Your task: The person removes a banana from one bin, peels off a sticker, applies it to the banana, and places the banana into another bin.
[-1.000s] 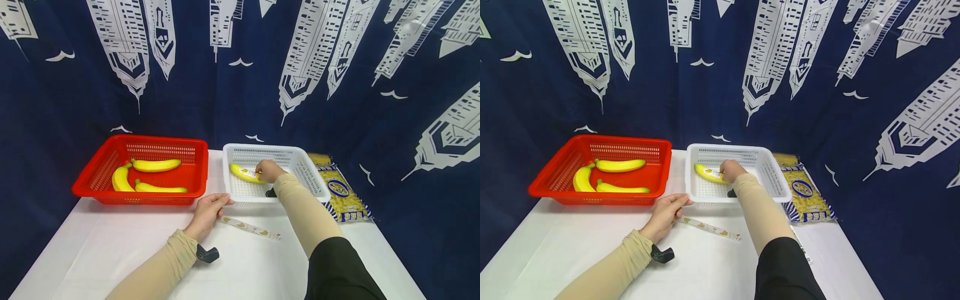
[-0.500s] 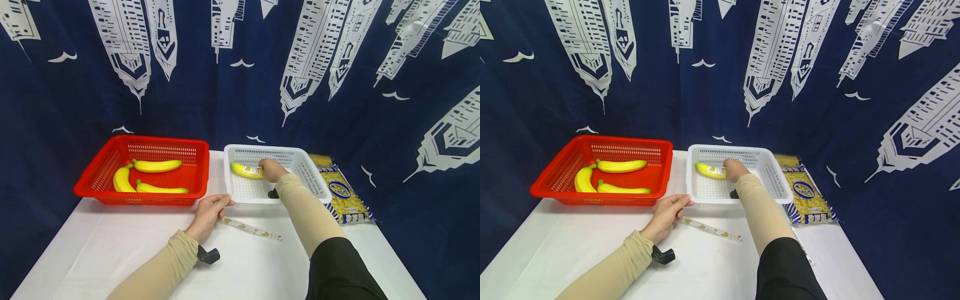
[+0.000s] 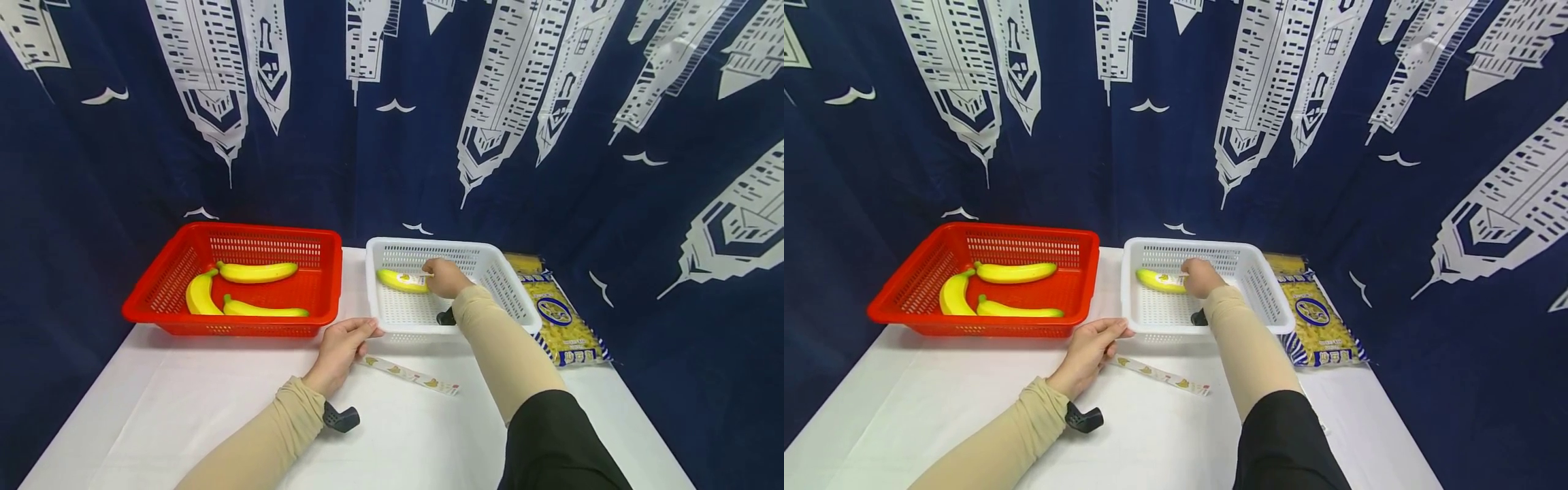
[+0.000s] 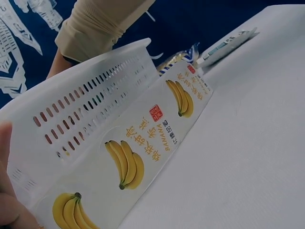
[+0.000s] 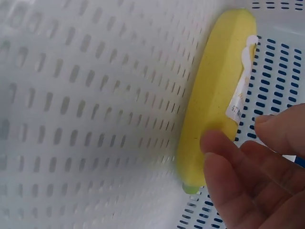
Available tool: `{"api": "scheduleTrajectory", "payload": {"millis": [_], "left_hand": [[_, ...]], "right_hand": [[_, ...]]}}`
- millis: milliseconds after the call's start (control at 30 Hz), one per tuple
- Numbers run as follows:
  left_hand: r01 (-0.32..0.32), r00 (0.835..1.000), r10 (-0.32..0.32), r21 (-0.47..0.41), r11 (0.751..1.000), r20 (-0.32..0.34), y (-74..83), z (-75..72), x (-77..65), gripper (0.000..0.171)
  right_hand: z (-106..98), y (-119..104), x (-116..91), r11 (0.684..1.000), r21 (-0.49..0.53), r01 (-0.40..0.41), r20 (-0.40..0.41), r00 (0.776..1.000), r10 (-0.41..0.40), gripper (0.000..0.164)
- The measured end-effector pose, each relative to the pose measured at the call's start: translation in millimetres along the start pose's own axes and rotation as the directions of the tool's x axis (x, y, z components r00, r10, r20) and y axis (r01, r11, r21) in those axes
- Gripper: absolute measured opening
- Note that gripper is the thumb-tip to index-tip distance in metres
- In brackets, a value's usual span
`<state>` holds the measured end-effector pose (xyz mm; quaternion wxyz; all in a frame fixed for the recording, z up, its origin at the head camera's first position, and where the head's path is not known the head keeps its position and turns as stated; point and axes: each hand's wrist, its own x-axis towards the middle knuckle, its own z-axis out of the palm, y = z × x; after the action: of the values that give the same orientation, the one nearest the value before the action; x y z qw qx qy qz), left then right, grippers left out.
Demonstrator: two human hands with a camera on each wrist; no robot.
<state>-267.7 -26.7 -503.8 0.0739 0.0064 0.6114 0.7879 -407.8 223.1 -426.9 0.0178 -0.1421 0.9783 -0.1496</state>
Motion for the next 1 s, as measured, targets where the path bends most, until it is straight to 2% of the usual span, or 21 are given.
{"api": "scheduleTrajectory", "payload": {"millis": [67,133,233,333,433,533,600,667,767,800,933,1000], "left_hand": [[-0.019,1.0,0.019,0.01,1.0,-0.008,0.0,1.1,-0.4,0.027],[-0.04,0.999,0.04,0.022,0.999,-0.016,-0.2,2.1,-0.1,0.025],[-0.074,0.996,0.076,0.047,0.996,-0.037,-0.3,3.2,0.8,0.023],[-0.099,0.993,0.103,0.063,0.993,-0.061,0.7,4.2,0.8,0.021],[-0.139,0.988,0.144,0.082,0.987,-0.06,3.2,5.8,-1.6,0.022],[-0.208,0.978,0.209,0.097,0.973,0.004,7.0,8.6,-6.6,0.024],[-0.257,0.966,0.252,0.086,0.963,0.062,10.8,10.6,-10.8,0.026],[-0.297,0.951,0.29,0.056,0.953,0.103,17.1,12.4,-15.6,0.026],[-0.332,0.935,0.328,0.008,0.943,0.137,31.8,11.5,-24.5,0.026],[-0.343,0.929,0.34,-0.005,0.939,0.148,38.6,9.9,-28.1,0.026],[-0.396,0.903,0.394,-0.023,0.918,0.172,72.0,-7.4,-36.9,0.023],[-0.418,0.897,0.418,-0.026,0.908,0.142,93.5,-22.7,-34.8,0.017]], "right_hand": [[-1,0,-1,0.999,0.04,-0.004,-0.024,1.0,0.005,0.041],[-3,-2,-3,0.992,0.126,-0.018,-0.055,0.998,0.025,0.039],[-7,-7,-4,0.953,0.302,-0.012,-0.14,0.989,0.057,0.035],[-10,-15,-6,0.874,0.484,0.051,-0.264,0.96,0.09,0.031],[-10,-23,-14,0.78,0.607,0.156,-0.399,0.908,0.128,0.026],[-7,-34,-26,0.69,0.676,0.259,-0.504,0.845,0.178,0.021],[-4,-42,-37,0.633,0.708,0.313,-0.541,0.817,0.201,0.019],[-1,-50,-47,0.588,0.729,0.352,-0.56,0.8,0.216,0.019],[6,-62,-59,0.539,0.747,0.39,-0.571,0.791,0.219,0.018],[9,-65,-62,0.532,0.745,0.403,-0.578,0.788,0.213,0.017],[17,-74,-70,0.52,0.745,0.418,-0.578,0.794,0.19,0.013],[19,-77,-71,0.519,0.745,0.418,-0.571,0.803,0.172,0.012]]}}
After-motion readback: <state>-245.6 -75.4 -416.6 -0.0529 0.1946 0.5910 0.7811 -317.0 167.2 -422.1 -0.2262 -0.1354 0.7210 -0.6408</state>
